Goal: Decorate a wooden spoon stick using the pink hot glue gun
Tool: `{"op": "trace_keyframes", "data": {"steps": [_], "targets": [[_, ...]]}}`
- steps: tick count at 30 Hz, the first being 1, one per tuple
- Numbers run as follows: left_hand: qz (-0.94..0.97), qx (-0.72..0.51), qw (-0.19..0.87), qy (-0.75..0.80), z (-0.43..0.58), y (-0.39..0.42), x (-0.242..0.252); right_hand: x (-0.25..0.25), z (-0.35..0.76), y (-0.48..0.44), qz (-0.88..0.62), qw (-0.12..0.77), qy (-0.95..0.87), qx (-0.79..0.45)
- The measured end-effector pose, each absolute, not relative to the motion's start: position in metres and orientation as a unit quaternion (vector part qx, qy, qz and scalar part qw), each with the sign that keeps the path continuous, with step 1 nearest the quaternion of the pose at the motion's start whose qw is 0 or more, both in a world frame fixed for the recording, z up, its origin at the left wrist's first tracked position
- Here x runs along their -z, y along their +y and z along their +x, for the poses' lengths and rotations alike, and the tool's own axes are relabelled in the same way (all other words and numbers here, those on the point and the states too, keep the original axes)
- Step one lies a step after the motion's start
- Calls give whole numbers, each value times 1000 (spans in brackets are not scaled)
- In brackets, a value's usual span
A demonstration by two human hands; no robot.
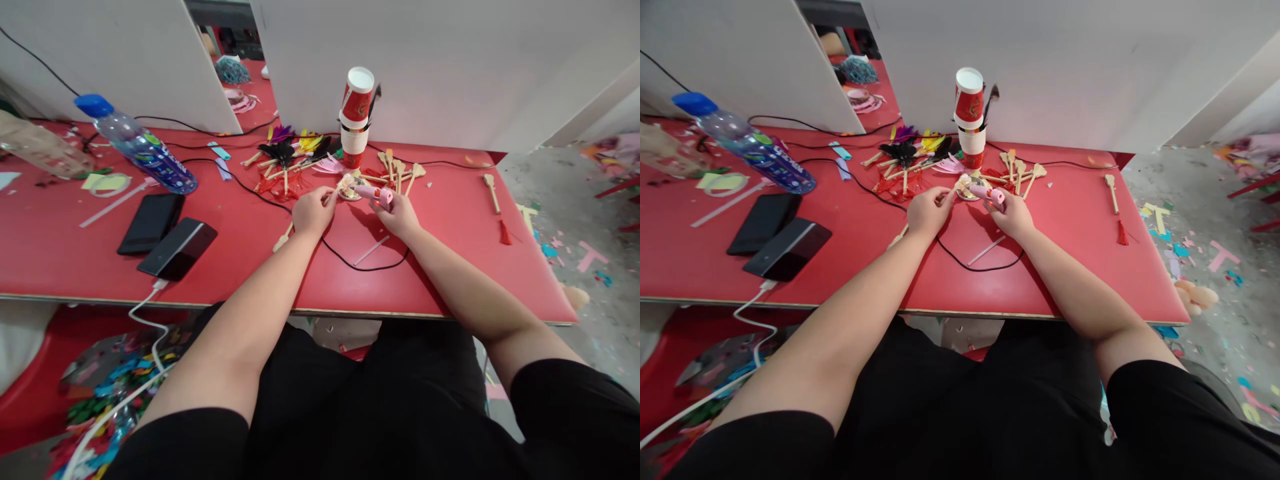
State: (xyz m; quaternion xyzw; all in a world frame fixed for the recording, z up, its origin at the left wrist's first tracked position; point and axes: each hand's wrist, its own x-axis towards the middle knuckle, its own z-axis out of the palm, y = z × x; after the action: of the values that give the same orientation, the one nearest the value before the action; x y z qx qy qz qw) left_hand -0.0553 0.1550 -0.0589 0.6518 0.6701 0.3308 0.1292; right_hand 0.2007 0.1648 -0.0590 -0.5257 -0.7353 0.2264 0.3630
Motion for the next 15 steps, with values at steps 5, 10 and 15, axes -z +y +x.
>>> {"op": "trace_keyframes", "data": {"steps": [5,10,15], "targets": [[664,-323,140,659,-56,156,60,56,196,164,-542,306,-760,-188],[658,-331,136,662,-55,158,61,54,192,165,-559,268,-768,-162],[661,-335,129,659,-55,158,62,52,185,168,-584,239,-763,-139]]}}
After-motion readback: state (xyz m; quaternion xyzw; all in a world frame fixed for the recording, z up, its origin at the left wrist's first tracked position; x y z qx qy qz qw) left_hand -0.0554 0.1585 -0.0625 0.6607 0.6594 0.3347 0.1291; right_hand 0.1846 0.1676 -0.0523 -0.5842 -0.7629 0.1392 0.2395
